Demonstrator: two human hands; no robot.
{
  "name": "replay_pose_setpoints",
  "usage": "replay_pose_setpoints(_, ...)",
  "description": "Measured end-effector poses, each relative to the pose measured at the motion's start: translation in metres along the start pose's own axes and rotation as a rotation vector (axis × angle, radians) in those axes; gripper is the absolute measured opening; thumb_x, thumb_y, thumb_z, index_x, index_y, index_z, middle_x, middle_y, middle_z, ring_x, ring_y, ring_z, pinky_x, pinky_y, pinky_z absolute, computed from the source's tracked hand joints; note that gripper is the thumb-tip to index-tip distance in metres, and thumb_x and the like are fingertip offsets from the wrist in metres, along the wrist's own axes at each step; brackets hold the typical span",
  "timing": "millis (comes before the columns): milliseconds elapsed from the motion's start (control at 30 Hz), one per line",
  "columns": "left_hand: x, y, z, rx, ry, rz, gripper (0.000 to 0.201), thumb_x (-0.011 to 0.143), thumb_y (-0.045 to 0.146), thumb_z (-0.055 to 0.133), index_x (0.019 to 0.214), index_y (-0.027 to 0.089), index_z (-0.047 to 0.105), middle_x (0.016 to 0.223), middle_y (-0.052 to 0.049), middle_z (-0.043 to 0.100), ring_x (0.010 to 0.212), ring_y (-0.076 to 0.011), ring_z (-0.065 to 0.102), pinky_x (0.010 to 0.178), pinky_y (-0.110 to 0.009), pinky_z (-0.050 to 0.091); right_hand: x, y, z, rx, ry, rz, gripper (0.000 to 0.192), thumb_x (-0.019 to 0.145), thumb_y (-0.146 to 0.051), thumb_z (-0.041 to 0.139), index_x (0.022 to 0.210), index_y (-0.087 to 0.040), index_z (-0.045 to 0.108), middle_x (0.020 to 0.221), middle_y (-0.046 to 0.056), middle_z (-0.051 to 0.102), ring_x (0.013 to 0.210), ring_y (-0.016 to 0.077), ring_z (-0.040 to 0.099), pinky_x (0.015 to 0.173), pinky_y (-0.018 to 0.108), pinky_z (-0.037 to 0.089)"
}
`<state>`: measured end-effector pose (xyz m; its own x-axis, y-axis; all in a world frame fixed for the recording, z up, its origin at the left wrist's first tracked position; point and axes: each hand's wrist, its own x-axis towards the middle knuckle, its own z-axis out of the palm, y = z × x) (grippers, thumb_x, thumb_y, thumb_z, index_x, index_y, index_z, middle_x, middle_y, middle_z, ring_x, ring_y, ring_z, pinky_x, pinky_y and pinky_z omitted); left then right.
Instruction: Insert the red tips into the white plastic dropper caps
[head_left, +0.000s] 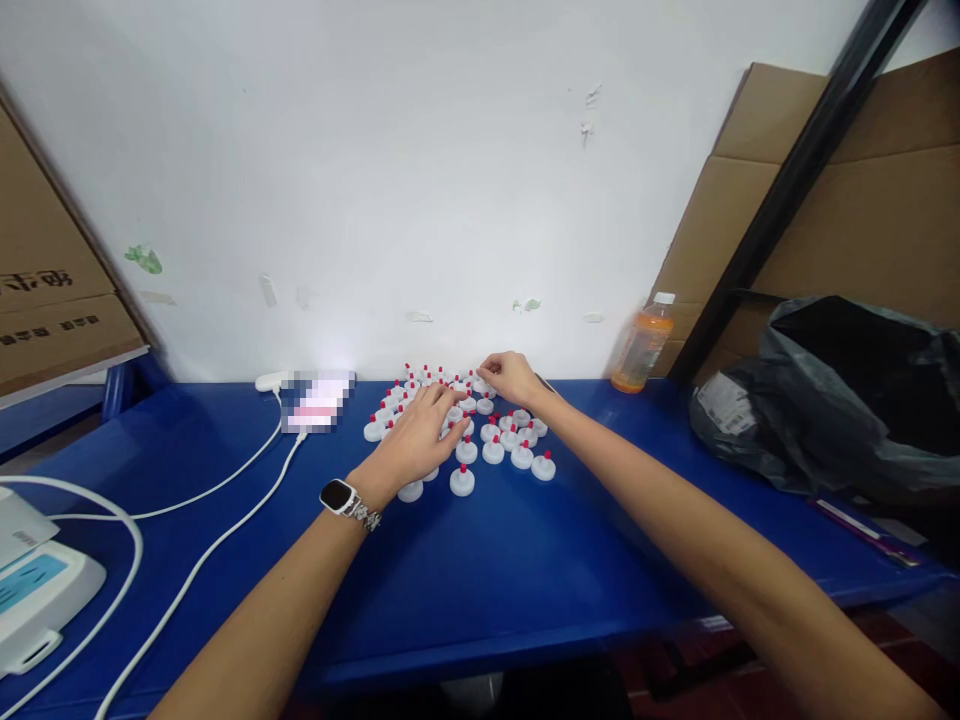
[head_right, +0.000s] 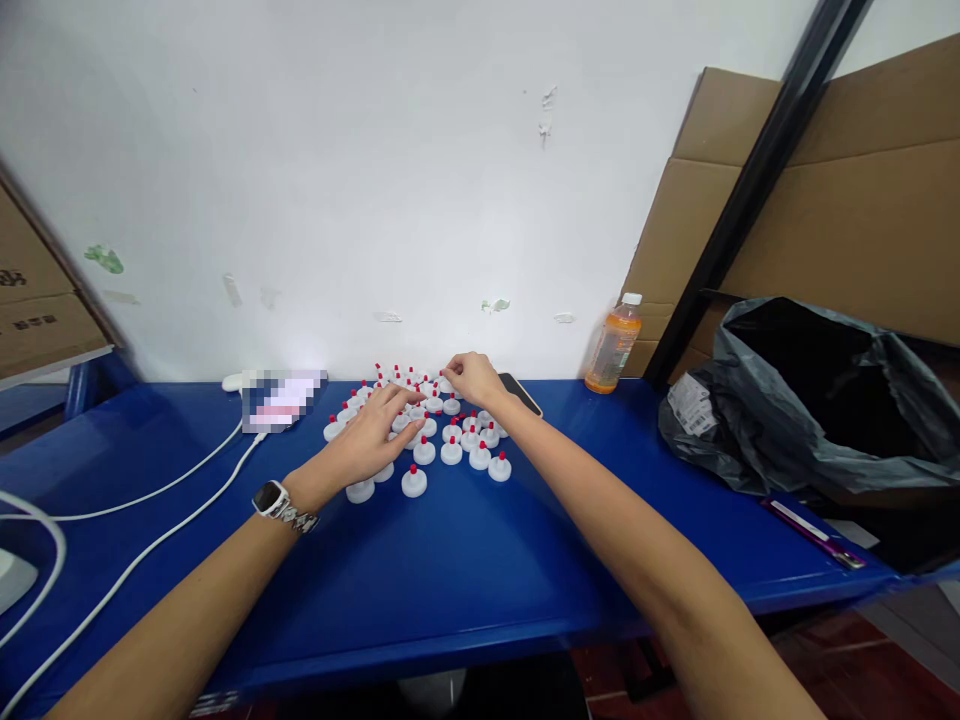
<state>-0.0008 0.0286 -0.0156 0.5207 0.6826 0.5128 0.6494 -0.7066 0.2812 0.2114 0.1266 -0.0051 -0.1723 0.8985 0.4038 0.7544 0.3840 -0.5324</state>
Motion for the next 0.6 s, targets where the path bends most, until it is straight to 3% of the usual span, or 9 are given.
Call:
replay_pose_setpoints(233,0.0,0.003,0.001,0.006,-0.017,-0.005,0.034,0.098,0.037,0.045,0.127,0.02,0.055,0.121,-0.011,0.055,0.116,-0.0276,0.052,0.103,-0.048,0.044,0.01,0.0,0.007,-0.043,0.052,0.032,0.02,0.087,-0.026,0.058,0.09,-0.016,0.075,0.086,0.006,0.076,0.077,0.0156,0.067,0.069,0.023,0.046)
replay_pose_setpoints(600,-0.001,0.001,0.005,-0.01,-0.017,-0.003,0.032,0.098,0.038,0.046,0.123,0.021,0.057,0.119,-0.01,0.054,0.115,-0.0266,0.052,0.103,-0.046,0.045,-0.013,0.002,-0.004,-0.142,-0.088,0.037,0.015,0.081,-0.024,0.061,0.08,-0.017,0.074,0.078,0.005,0.075,0.07,0.0152,0.064,0.062,0.022,0.043)
